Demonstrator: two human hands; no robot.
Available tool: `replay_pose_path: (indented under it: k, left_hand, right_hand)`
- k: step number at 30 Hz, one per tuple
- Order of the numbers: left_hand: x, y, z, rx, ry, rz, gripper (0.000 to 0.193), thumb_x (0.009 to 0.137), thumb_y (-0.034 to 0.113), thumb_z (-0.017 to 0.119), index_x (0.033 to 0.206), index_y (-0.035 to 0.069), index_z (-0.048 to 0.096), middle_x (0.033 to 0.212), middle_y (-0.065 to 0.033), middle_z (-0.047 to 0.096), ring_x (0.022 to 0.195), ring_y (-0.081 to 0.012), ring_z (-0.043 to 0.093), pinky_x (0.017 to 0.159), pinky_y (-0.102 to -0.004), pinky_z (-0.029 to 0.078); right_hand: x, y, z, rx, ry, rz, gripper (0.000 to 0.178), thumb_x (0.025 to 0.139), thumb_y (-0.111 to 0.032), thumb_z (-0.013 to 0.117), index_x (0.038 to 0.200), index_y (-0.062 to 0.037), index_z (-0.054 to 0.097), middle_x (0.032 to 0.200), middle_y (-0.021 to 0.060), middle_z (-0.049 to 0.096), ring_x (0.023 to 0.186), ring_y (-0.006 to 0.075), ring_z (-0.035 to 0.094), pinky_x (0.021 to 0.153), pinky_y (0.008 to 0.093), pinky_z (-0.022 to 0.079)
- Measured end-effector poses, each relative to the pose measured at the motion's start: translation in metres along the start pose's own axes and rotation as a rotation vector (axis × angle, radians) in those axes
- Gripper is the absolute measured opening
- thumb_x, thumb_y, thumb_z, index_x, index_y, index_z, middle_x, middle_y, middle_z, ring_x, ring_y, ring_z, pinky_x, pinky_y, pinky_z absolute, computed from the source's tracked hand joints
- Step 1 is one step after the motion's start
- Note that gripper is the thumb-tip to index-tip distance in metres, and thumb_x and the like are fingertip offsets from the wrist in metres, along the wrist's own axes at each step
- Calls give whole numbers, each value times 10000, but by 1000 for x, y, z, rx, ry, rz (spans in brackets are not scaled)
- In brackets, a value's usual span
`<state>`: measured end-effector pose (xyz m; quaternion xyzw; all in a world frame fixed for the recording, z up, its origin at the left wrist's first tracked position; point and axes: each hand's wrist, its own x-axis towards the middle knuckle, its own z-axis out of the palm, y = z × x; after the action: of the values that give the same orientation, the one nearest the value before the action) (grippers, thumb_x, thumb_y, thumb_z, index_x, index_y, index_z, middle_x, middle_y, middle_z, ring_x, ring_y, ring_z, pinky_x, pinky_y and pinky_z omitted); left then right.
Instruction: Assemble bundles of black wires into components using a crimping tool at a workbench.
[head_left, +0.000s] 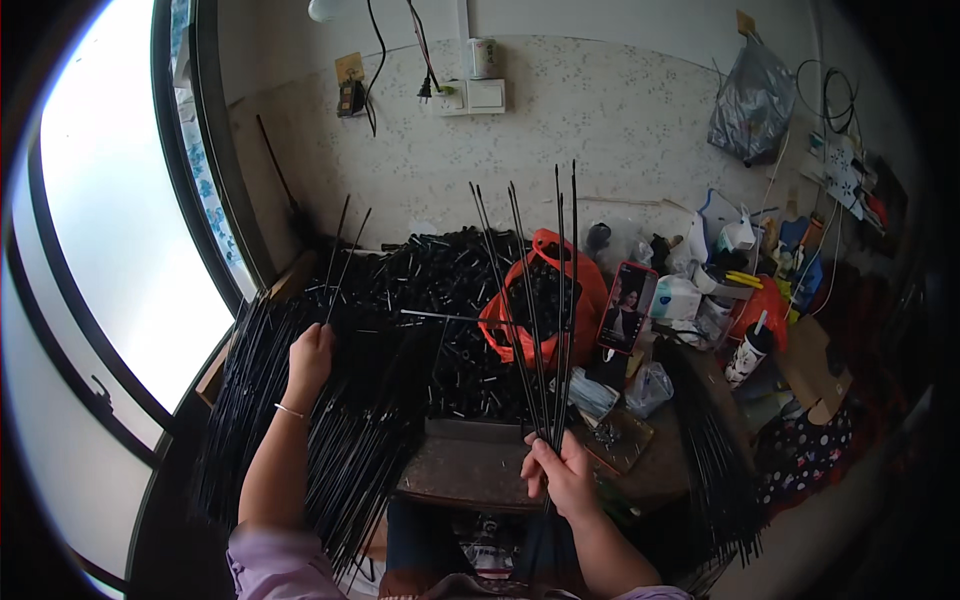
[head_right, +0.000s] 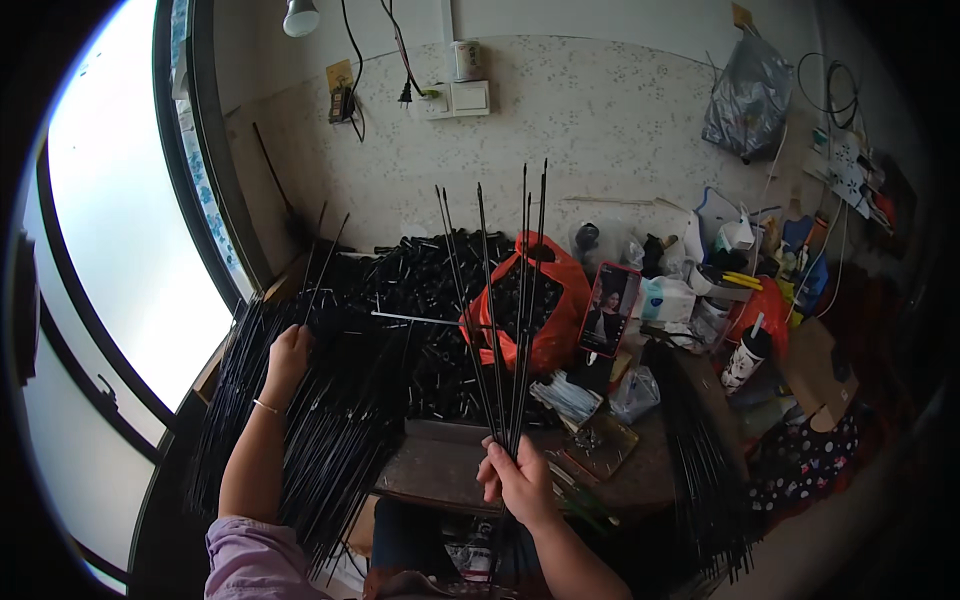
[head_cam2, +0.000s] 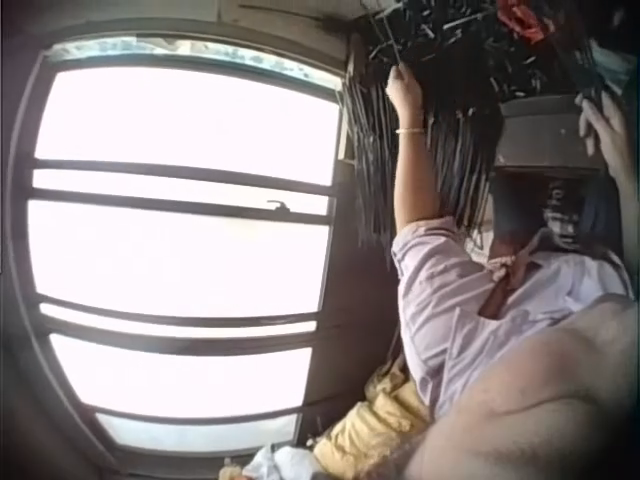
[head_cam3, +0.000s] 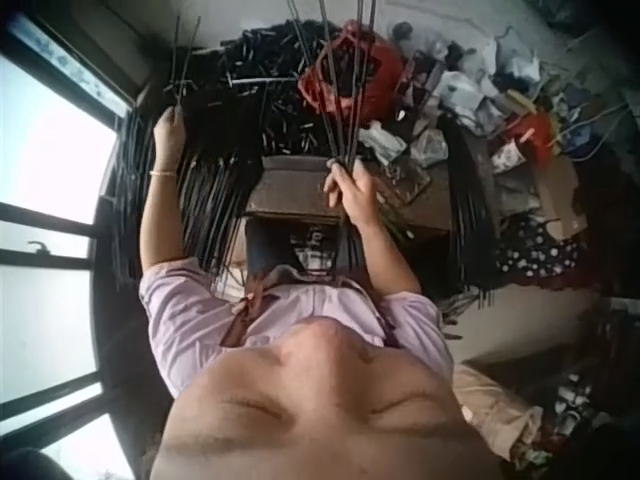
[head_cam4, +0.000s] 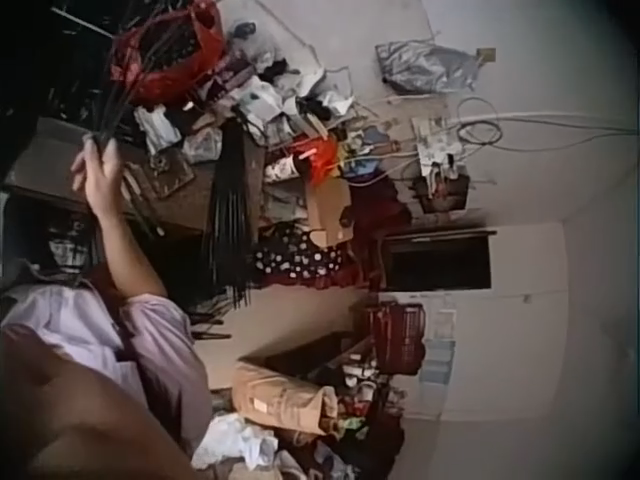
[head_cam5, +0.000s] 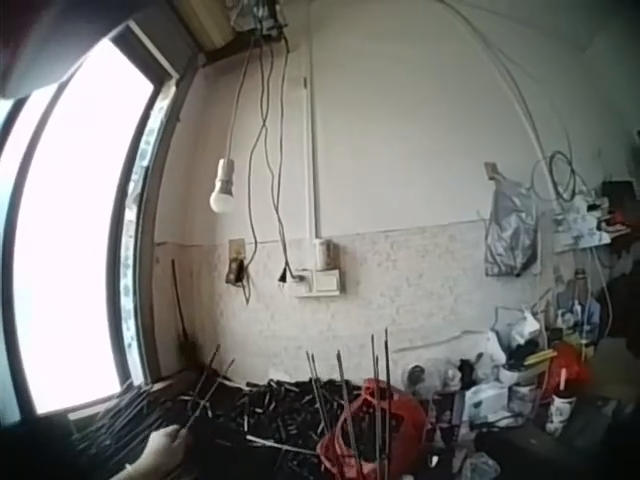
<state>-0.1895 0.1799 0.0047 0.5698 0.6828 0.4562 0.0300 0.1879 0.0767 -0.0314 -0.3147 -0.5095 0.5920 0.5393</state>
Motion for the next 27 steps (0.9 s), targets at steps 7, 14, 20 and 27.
replay_pose_path:
  k: [7,14,20,27]
  left_hand:
    - [-71,-24,-8,670,258,270,280,705,163,644,935,41,543,905,-97,555,843,-270,542,674,-373,451]
    - [-138,161,64,-1278,-754,-310,361,849,214,580,1106,-19,483,974,-130,611,886,-205,598,821,-311,470]
    - [-144,172,77,-1489,-571,-345,127,881,153,518,935,38,521,816,-80,599,698,-153,571,624,-254,467]
    - [-126,152,48,-1330,-486,-522,239,890,287,509,822,60,543,570,60,399,440,-43,282,398,-194,207]
  right_hand:
    - [2,5,9,-46,-21,4,167,914,-157,442,955,-6,500,627,60,556,402,75,457,405,181,364]
    - [-16,6,50,-270,-53,-39,182,921,-161,428,947,-7,521,653,43,581,428,66,490,400,177,374]
    - [-22,12,22,-306,136,-193,240,934,-192,401,904,5,535,691,82,612,528,142,590,535,249,463]
    - [-9,-55,-6,-148,340,-175,305,942,-253,390,956,11,544,495,11,476,351,33,345,334,166,223]
